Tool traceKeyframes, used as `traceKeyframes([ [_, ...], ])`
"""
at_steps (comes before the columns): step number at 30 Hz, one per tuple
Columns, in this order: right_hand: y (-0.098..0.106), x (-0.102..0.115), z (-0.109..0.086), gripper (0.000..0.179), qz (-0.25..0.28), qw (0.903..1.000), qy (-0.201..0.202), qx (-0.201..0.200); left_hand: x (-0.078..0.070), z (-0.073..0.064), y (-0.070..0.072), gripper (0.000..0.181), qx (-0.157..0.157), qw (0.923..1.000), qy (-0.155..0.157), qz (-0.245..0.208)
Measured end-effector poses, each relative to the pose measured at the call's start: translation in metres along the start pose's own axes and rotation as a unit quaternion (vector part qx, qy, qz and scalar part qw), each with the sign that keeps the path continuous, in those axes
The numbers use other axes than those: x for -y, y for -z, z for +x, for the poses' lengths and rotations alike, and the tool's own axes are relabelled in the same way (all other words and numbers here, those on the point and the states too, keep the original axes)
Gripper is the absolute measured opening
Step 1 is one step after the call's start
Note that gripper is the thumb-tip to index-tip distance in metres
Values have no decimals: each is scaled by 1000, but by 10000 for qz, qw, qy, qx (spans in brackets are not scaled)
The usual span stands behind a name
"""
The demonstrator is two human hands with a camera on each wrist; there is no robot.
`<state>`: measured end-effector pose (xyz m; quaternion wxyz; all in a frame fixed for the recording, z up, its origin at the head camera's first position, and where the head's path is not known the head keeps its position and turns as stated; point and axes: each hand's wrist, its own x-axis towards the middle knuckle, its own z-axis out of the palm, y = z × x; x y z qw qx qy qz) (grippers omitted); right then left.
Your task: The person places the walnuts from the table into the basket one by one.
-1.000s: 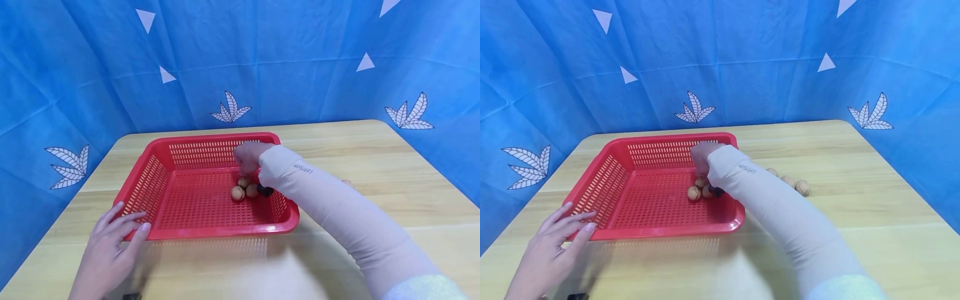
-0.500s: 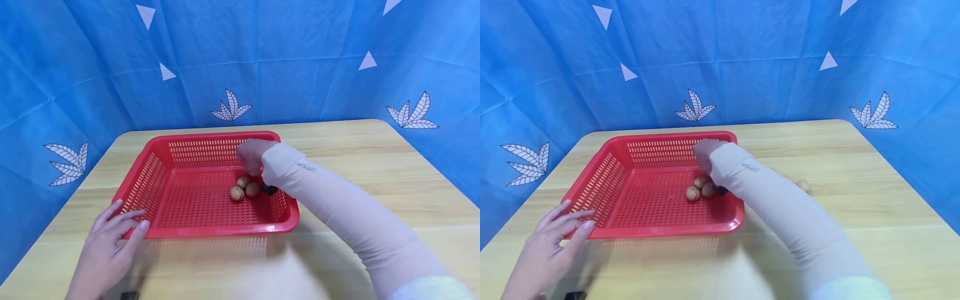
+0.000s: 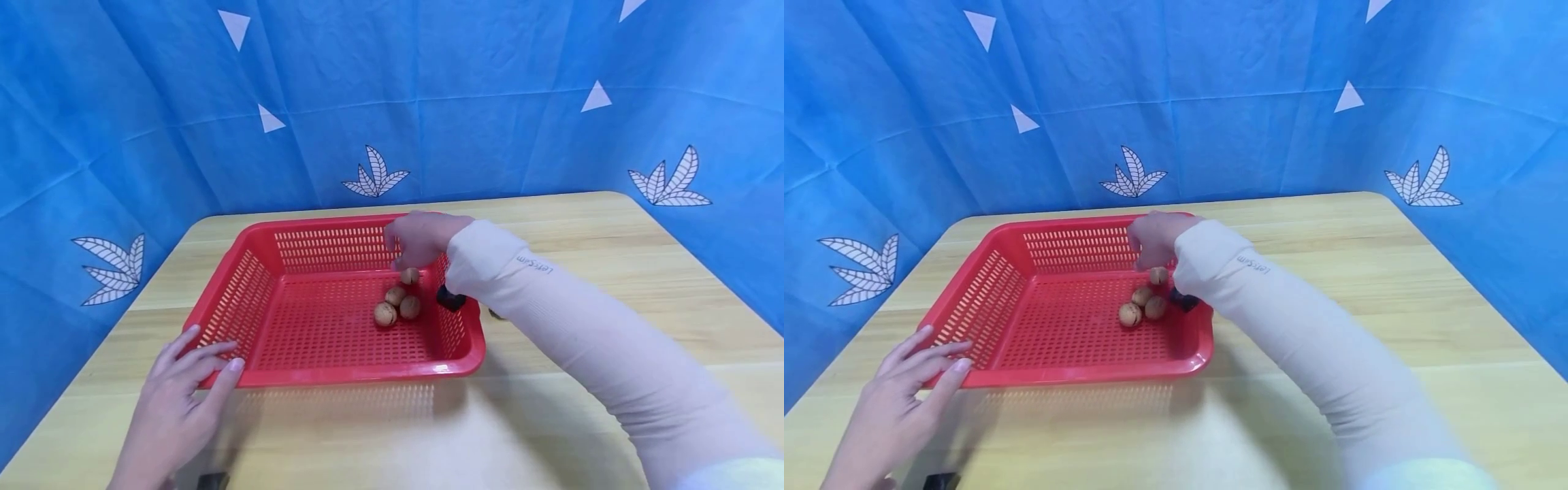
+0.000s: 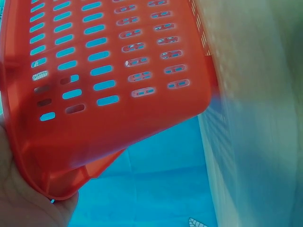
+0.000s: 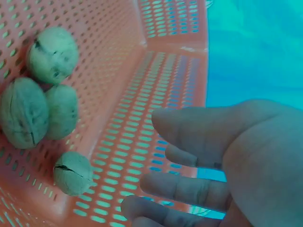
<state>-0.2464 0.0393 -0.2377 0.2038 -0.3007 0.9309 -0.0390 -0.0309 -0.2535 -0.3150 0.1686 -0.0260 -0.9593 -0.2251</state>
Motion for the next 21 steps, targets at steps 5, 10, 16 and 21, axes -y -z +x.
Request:
traceKeyframes([
  [5, 6, 0, -13, 36, 40, 9996, 251, -156, 1, 3, 1, 28, -9, 10000, -56, 14],
  [10, 11, -9, -27, 37, 212, 9970, 444, -598, 1, 2, 2, 30, 44, 10000, 18, 79],
  [16, 13, -34, -44, 32, 579, 9888, 492, -1286, 0, 0, 1, 30, 99, 9999, 46, 85],
  [21, 9, -57, -56, 28, 1176, 9793, 258, -1626, -3, -1, -1, 32, 31, 9999, 51, 108],
])
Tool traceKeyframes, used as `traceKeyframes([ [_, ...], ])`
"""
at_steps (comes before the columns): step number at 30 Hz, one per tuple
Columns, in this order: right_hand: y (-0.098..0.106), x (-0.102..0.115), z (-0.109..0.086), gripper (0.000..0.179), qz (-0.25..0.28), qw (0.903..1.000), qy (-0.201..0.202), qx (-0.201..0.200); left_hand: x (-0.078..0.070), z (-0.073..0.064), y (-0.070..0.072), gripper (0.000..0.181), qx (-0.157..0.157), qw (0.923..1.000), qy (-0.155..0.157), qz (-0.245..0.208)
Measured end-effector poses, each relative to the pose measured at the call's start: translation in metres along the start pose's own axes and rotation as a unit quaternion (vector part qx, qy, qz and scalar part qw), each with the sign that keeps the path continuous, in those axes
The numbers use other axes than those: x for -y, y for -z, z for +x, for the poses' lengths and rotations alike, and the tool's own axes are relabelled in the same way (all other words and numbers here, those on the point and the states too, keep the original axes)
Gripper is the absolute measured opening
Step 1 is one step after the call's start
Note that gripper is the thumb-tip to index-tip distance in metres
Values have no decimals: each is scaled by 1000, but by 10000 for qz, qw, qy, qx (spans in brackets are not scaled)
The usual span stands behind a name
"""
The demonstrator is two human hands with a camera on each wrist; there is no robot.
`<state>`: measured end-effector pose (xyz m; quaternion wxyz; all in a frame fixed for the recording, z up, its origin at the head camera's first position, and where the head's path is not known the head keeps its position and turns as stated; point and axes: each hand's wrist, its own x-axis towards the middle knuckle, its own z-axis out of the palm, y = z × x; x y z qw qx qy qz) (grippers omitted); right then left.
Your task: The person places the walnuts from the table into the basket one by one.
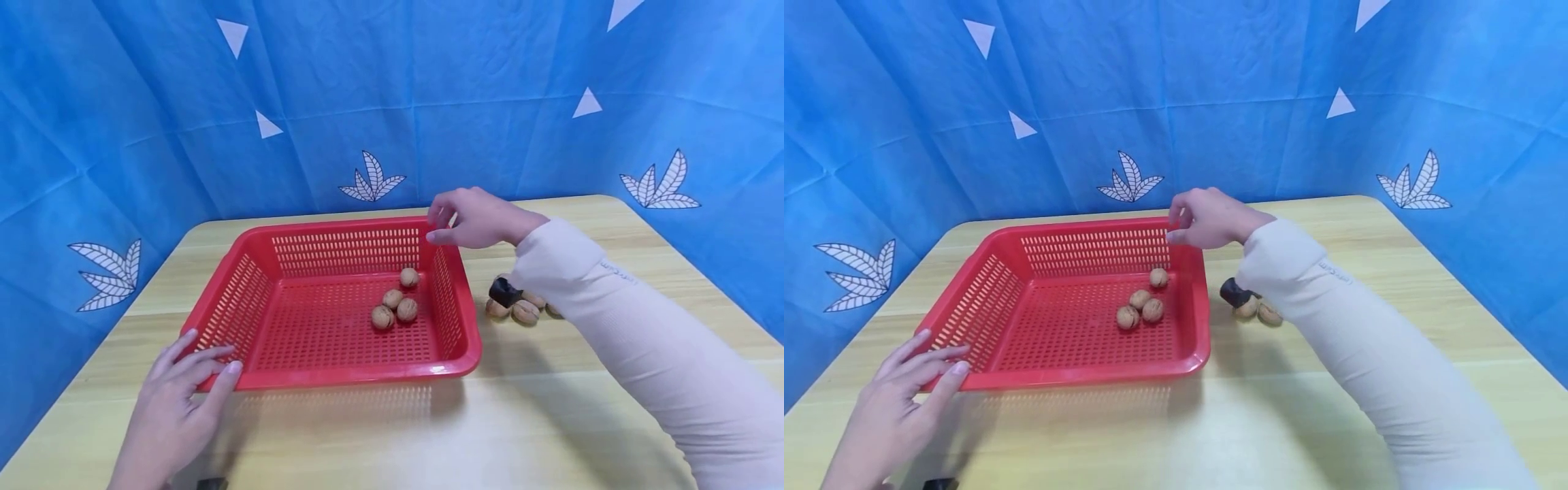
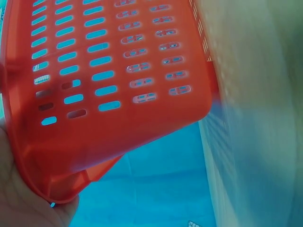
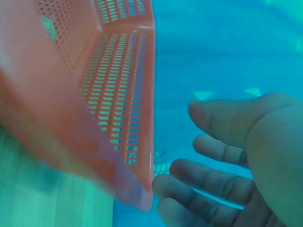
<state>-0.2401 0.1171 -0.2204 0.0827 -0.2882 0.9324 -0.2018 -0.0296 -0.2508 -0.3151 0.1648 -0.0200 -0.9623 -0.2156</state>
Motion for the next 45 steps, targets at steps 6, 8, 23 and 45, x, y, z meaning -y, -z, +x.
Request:
traceKeyframes([
  [6, -2, -25, -10, 27, 300, 9986, -347, -260, 1, -2, -4, 32, -101, 9999, 24, 46],
  [8, -2, -35, -14, 29, 286, 9982, -391, -353, 1, -2, -5, 31, -142, 9999, -9, 23],
  [23, -25, -90, -34, 33, 134, 9968, -789, 21, 1, -1, -3, 30, -261, 9996, -43, -58],
  [45, -54, -111, -38, 35, 264, 9920, -907, 842, -2, -3, -2, 31, -230, 9996, 152, 2],
])
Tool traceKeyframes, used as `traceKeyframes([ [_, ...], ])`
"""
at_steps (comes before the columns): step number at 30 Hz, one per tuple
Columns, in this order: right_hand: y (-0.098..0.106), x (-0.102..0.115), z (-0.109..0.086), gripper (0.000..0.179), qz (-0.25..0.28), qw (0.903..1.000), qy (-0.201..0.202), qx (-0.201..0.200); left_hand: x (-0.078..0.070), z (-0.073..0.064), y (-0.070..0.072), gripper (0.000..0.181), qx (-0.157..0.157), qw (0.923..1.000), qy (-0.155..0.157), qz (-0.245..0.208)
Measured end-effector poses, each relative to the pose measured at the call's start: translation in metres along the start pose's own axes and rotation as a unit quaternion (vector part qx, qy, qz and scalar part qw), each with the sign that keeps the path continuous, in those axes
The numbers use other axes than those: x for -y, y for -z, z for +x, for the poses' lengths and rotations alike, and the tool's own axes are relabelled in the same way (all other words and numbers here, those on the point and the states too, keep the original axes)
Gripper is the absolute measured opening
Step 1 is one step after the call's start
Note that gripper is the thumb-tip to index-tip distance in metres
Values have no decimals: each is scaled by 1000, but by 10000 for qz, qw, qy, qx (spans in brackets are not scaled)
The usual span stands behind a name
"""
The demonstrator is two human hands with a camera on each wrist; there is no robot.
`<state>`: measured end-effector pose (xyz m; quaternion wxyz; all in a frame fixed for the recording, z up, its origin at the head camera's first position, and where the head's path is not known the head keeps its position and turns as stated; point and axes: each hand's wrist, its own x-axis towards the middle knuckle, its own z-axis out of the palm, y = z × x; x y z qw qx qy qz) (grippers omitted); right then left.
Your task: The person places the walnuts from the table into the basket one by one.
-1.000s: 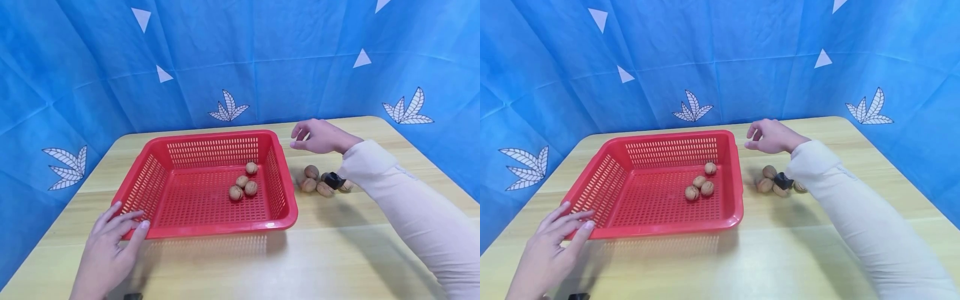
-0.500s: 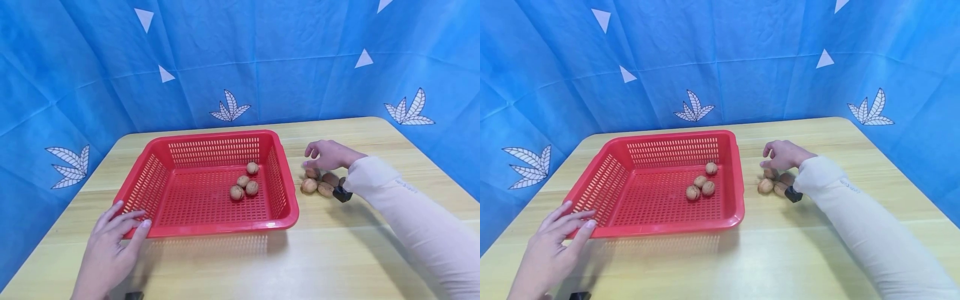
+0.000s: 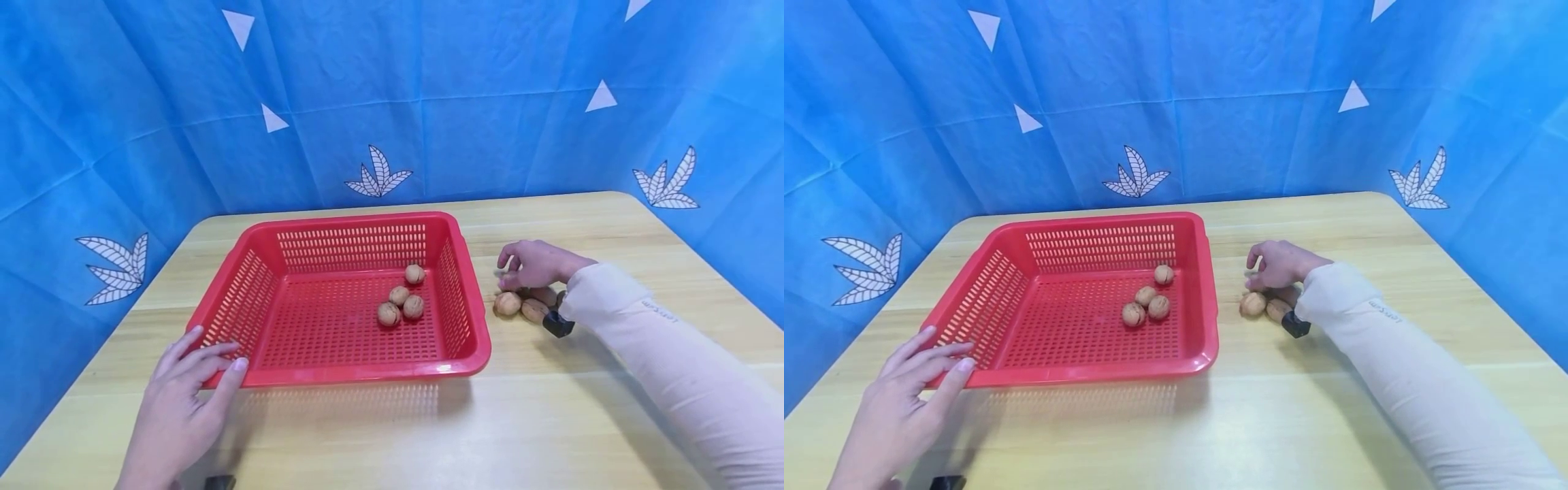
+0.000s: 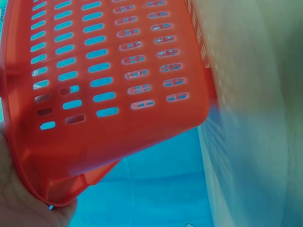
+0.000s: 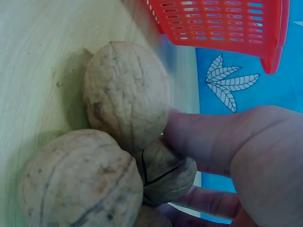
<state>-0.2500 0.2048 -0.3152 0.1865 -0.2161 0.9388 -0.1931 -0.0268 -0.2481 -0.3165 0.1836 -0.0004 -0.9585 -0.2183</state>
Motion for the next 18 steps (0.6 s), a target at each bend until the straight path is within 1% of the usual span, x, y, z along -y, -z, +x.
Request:
traceKeyframes([
  [7, 2, 1, -1, 34, -113, 9997, 121, -151, 0, 1, -1, 31, -44, 10000, -57, -42],
  [13, 3, 3, -3, 33, -55, 9996, 75, -268, 0, 1, -1, 30, -33, 9999, -81, -63],
  [18, 5, 8, -6, 31, 35, 9988, 153, -462, 1, 0, -1, 30, -20, 9999, -88, -55],
])
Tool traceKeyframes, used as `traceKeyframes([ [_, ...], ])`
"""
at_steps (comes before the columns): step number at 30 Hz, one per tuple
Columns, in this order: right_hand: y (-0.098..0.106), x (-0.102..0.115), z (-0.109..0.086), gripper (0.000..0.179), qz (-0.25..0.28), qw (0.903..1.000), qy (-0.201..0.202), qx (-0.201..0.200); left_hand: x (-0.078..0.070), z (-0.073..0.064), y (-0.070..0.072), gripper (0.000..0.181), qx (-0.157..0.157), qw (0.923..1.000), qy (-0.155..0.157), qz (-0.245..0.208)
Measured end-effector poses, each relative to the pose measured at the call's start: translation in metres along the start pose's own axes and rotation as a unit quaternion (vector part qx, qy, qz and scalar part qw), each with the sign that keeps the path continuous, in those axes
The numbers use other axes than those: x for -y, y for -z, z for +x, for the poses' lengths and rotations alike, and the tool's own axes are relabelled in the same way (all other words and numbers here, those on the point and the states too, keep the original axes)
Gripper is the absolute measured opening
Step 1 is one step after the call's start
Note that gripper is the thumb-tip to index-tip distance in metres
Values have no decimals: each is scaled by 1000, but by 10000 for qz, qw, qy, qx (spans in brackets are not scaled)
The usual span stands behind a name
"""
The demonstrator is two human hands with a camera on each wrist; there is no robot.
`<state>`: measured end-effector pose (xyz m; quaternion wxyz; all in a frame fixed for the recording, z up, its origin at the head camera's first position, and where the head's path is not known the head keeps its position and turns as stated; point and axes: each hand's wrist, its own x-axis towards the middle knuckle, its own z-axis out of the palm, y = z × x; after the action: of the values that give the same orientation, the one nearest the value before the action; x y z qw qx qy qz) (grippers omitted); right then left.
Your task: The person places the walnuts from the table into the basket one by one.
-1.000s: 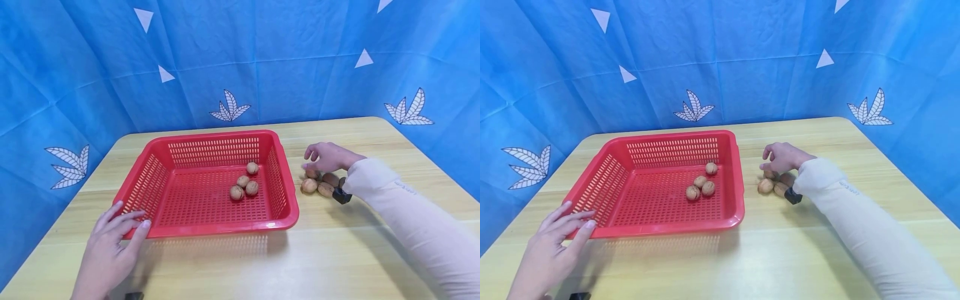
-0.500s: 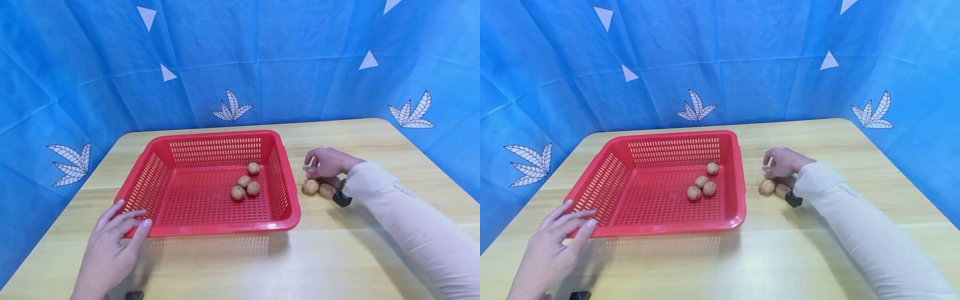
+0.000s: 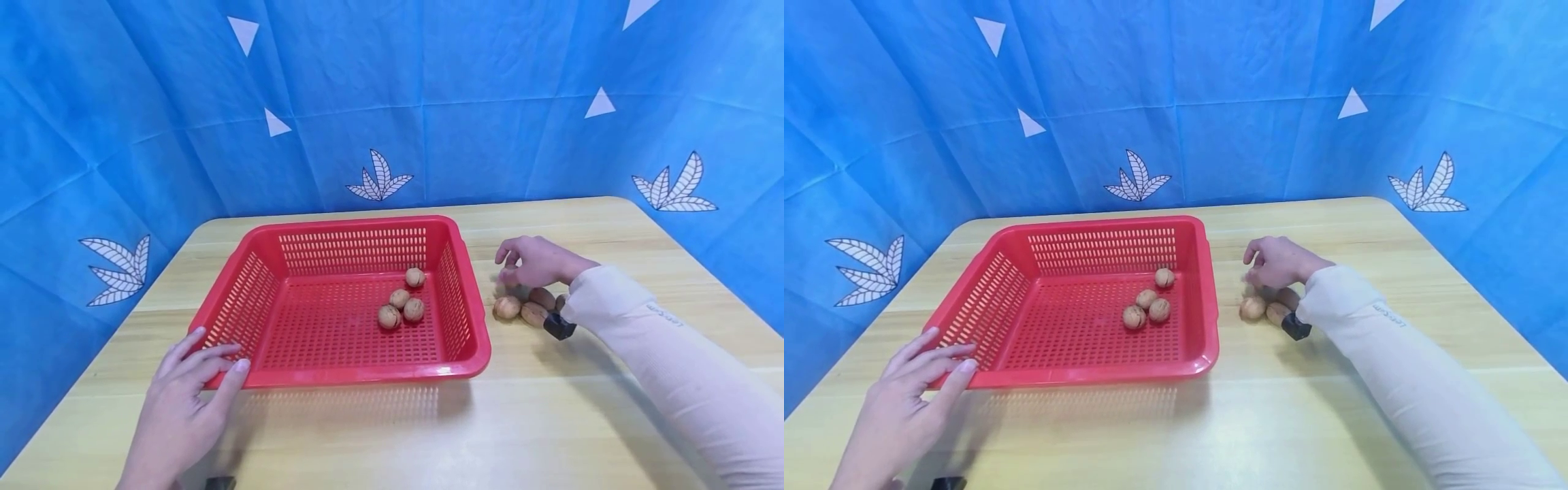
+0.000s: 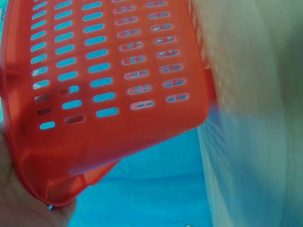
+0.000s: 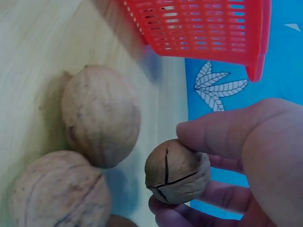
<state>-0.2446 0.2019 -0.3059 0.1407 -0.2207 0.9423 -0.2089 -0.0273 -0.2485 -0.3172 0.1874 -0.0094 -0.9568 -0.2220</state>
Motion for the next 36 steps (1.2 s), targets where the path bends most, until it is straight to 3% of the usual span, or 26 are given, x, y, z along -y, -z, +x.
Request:
traceKeyframes([
  [8, 8, 11, -2, 28, 74, 9991, 69, -409, -1, 1, -1, 29, -77, 9999, -61, -56],
  [36, 21, 47, 4, 22, 249, 9952, 331, -883, -1, 0, 1, 30, -106, 9999, -84, -67],
])
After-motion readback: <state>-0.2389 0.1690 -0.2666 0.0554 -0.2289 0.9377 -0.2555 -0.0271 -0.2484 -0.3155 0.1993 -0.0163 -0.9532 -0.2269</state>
